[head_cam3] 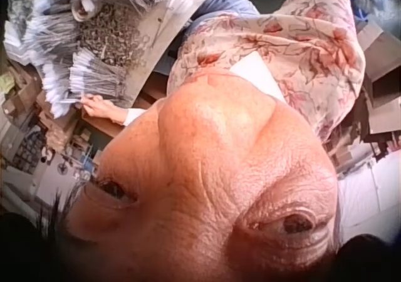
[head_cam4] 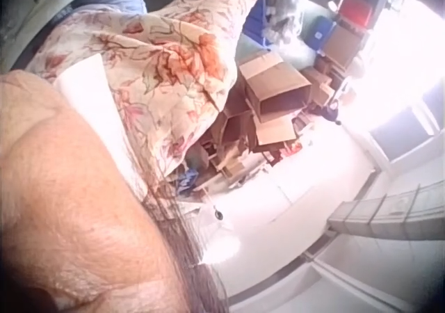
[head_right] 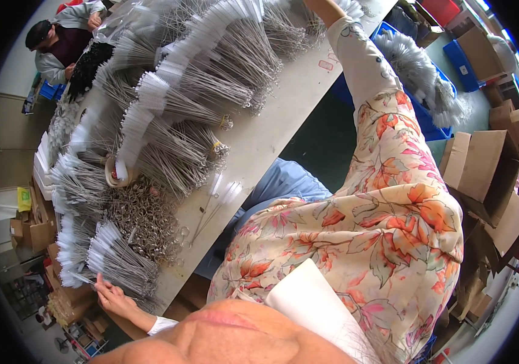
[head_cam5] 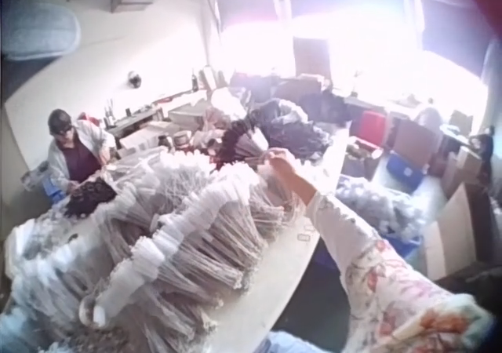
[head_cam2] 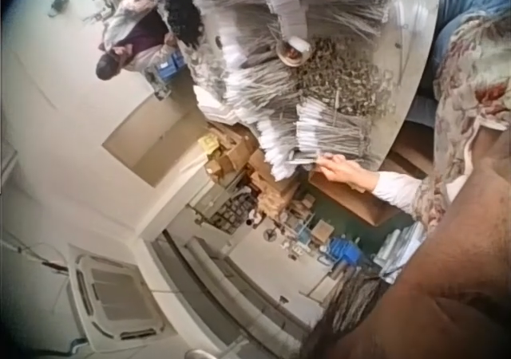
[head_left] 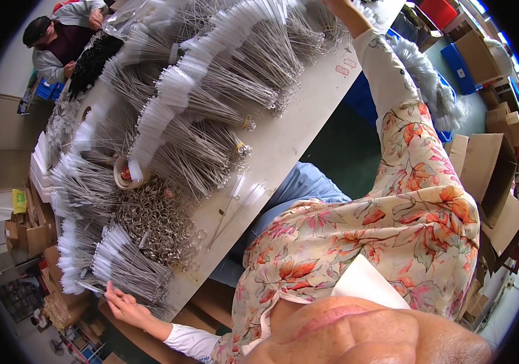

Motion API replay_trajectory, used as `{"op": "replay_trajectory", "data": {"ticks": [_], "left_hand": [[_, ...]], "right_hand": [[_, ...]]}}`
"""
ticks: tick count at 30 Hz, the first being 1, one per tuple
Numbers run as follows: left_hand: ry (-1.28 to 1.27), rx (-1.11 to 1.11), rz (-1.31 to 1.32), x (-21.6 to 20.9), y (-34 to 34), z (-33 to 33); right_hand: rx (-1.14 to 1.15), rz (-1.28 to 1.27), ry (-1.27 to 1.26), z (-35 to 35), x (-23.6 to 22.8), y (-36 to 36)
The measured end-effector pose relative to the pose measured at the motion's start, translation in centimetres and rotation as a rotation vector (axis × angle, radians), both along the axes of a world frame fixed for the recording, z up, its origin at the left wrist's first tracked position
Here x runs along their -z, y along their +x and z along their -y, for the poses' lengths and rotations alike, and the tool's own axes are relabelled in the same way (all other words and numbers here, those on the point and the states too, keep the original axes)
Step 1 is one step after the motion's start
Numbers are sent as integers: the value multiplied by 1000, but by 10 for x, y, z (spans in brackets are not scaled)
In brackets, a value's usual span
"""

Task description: Assembling small white brushes onto metal rings and packing finished sets into boxes.

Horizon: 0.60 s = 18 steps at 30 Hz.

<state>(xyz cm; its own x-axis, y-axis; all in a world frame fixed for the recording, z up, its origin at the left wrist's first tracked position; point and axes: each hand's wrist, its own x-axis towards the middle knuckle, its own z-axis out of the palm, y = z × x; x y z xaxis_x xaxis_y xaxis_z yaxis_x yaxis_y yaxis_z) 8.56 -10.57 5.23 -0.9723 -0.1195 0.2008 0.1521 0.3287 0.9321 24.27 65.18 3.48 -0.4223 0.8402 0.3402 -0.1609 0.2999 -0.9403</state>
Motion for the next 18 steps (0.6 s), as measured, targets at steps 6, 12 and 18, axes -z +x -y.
{"op": "replay_trajectory", "data": {"ticks": [6,12,18], "left_hand": [[203,23,130,25,11,-6],[308,82,150,35,22,-9],[527,385,101,20,35,-45]], "right_hand": [[29,483,-3,2,47,15],[29,856,-50,-15,58,24],[411,55,699,91,-60,26]]}}
